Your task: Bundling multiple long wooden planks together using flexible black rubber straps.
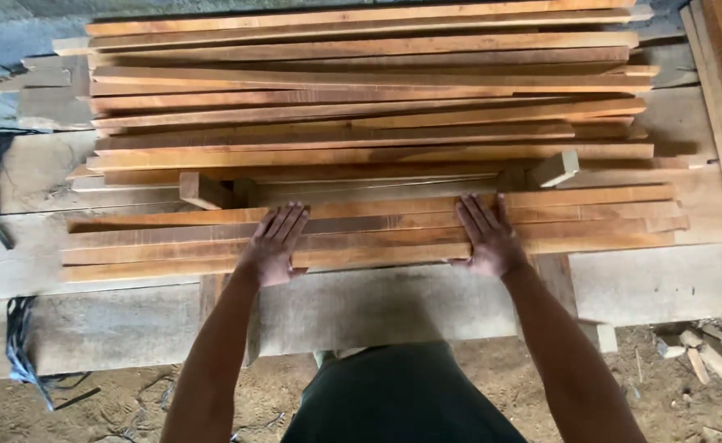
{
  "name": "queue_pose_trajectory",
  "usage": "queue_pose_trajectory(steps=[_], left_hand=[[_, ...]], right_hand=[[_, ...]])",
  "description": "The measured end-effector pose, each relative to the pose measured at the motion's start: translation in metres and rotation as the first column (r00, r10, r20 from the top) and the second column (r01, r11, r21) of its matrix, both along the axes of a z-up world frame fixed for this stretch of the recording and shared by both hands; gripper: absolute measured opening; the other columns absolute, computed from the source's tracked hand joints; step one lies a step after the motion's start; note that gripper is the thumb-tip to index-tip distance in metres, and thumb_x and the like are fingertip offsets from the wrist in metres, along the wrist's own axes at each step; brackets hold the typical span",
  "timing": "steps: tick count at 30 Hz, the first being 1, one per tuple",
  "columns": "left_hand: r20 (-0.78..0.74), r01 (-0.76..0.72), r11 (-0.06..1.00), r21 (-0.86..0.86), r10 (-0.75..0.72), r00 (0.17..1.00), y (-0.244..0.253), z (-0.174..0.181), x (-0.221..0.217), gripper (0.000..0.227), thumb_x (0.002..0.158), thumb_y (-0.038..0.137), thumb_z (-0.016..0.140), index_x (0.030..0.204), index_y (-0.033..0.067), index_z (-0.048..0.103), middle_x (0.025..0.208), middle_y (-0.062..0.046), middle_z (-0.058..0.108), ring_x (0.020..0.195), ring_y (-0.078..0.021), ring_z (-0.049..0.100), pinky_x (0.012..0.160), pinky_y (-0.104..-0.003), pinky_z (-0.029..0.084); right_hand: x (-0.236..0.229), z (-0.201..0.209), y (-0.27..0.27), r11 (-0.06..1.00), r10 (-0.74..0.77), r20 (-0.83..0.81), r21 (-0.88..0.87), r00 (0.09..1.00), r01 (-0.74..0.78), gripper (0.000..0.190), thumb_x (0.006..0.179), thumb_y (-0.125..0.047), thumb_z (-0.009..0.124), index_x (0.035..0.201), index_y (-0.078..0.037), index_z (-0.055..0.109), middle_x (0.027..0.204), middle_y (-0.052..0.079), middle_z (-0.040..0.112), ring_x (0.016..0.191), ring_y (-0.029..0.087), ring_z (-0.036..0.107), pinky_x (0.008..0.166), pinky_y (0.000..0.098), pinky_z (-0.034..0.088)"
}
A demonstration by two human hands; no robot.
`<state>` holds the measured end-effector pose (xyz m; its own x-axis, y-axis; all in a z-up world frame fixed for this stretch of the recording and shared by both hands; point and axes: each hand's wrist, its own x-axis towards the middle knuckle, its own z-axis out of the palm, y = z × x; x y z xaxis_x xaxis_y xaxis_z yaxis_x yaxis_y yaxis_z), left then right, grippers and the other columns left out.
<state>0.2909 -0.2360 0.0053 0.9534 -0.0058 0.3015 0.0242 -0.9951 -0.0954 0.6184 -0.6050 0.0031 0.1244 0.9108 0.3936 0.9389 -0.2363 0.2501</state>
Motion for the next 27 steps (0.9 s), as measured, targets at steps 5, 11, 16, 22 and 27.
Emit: queue_pose_trajectory(steps=[5, 11, 16, 22, 27], left_hand=[[-0.198, -0.098, 0.994, -0.043, 0.088, 0.976, -0.003, -0.005, 0.002, 0.135, 0.047, 0.060, 0.087, 0.160, 0.0094, 0.032, 0.167, -0.013, 0.032, 0.156, -0.0277, 0.029, 0.129, -0.046, 0.021], [-0.113, -0.251, 0.968, -0.005, 0.249, 0.962, -0.022, -0.036, 0.004, 0.142, 0.042, 0.052, 0.093, 0.163, 0.0127, 0.030, 0.170, -0.009, 0.029, 0.156, -0.0266, 0.027, 0.129, -0.048, 0.019], [-0.146, -0.392, 0.864, -0.314, 0.364, 0.920, -0.067, -0.025, -0.009, 0.114, 0.068, 0.018, 0.086, 0.163, 0.0091, 0.025, 0.172, -0.013, 0.019, 0.157, -0.0292, 0.021, 0.129, -0.051, 0.018], [-0.144, -0.379, 0.151, -0.913, 0.750, 0.645, -0.099, -0.052, -0.025, 0.026, 0.091, 0.044, 0.079, 0.114, 0.0342, 0.073, 0.102, 0.001, 0.076, 0.109, -0.0245, 0.071, 0.099, -0.049, 0.052], [-0.310, -0.185, -0.260, -0.948, 0.887, 0.342, -0.094, -0.077, -0.030, 0.035, 0.081, 0.048, 0.087, 0.086, 0.0171, 0.070, 0.076, -0.002, 0.065, 0.073, -0.0168, 0.065, 0.066, -0.043, 0.051]], right_hand=[[-0.004, -0.002, -0.001, 0.996, -0.069, -0.086, -0.056, 0.994, 0.064, 0.124, 0.049, -0.077, 0.076, 0.151, -0.010, 0.052, 0.158, 0.013, 0.051, 0.144, 0.030, 0.050, 0.126, 0.0619, 0.024], [-0.024, 0.013, -0.005, 0.983, -0.164, -0.274, -0.123, 0.948, 0.134, 0.121, 0.056, -0.055, 0.086, 0.158, -0.008, 0.042, 0.163, 0.016, 0.042, 0.149, 0.035, 0.040, 0.124, 0.0631, 0.022], [-0.059, 0.010, -0.009, 0.981, -0.173, -0.463, -0.004, 0.870, 0.193, 0.117, 0.061, -0.046, 0.090, 0.159, -0.004, 0.040, 0.164, 0.019, 0.037, 0.150, 0.039, 0.036, 0.125, 0.0560, 0.025], [-0.080, -0.034, -0.050, 0.826, -0.140, -0.504, 0.415, 0.852, 0.381, 0.043, 0.083, -0.026, 0.087, 0.123, -0.021, 0.076, 0.119, -0.002, 0.073, 0.111, 0.029, 0.072, 0.088, 0.0429, 0.061], [-0.067, -0.053, -0.058, 0.411, -0.068, -0.996, -0.085, -0.063, 0.907, 0.032, 0.095, -0.035, 0.072, 0.079, -0.008, 0.066, 0.068, 0.001, 0.062, 0.062, 0.014, 0.050, 0.061, 0.0341, 0.045]])
